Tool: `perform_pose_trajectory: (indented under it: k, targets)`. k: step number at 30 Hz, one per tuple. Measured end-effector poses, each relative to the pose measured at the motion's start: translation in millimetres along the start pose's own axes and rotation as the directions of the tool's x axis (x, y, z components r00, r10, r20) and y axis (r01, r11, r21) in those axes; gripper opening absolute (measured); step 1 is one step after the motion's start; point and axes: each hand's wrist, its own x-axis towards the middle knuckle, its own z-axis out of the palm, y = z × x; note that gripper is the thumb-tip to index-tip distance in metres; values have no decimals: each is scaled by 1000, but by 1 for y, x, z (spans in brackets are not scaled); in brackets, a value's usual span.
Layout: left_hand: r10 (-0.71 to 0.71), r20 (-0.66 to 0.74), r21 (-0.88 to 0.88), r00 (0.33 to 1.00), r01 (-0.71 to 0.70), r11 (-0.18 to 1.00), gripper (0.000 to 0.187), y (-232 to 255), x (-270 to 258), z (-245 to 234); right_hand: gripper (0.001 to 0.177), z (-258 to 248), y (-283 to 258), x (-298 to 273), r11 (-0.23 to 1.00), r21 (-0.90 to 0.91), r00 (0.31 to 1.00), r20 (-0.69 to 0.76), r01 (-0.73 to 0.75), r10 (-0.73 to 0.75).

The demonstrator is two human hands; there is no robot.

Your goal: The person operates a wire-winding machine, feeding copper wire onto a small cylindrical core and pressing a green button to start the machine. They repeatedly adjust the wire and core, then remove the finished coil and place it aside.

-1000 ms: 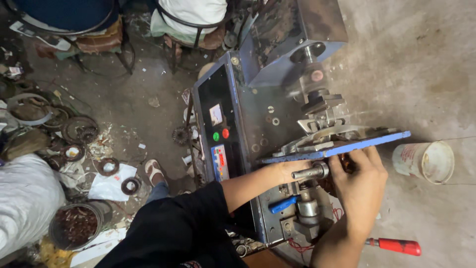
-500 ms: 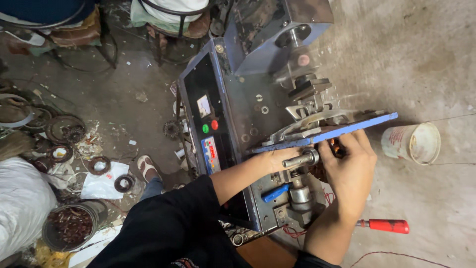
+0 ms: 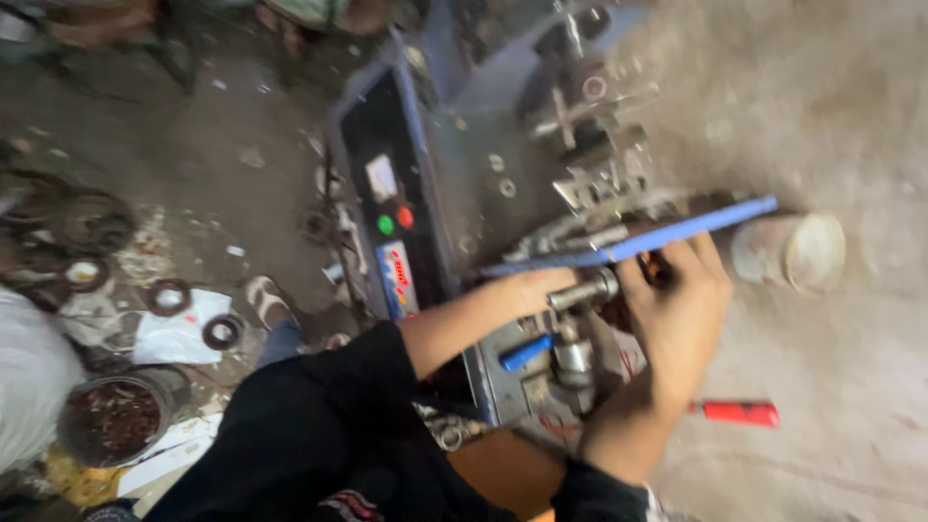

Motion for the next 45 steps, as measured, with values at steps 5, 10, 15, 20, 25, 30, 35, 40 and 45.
perform_pose_trajectory:
  k: [5,10,15,20,25,30,35,40,45]
  targets:
    - [-26,-25,-25,999,26,999,22,4,-8,4,25,-1,5,-3,999,26,1000,18,-20,20]
    - [79,-16,-63,997,-79,995,27,36,-11,19,27,-1,0,2,999,41,1000,16,-11,10]
    - [57,-11,-76,998,-58,995,32,22,-12,31,25,-1,4,-2,999,14,999,26,-28,28]
    - [49,-37,-66,998,-52,996,26,12,-5,25,24,0,2,0,1000,21,1000,8,14,-14]
    - [83,-3,-34,997,-83,996,15,2,3,14,24,0,2,-2,999,4,999,3,-43,43]
    - [53,53,-68,997,-49,996,18,6,12,19,25,0,7,-1,999,-27,1000,11,22,-21]
    - [50,-28,-7,998,-50,999,18,9,9,24,25,1,10,-3,999,-36,1000,9,26,-26]
    - [51,39,-94,998,-47,994,16,4,9,20,22,0,8,-4,999,-46,1000,13,-21,22]
    - [57,-115,-13,992,-59,998,23,4,5,9,25,0,3,-2,999,-7,999,-7,38,-38]
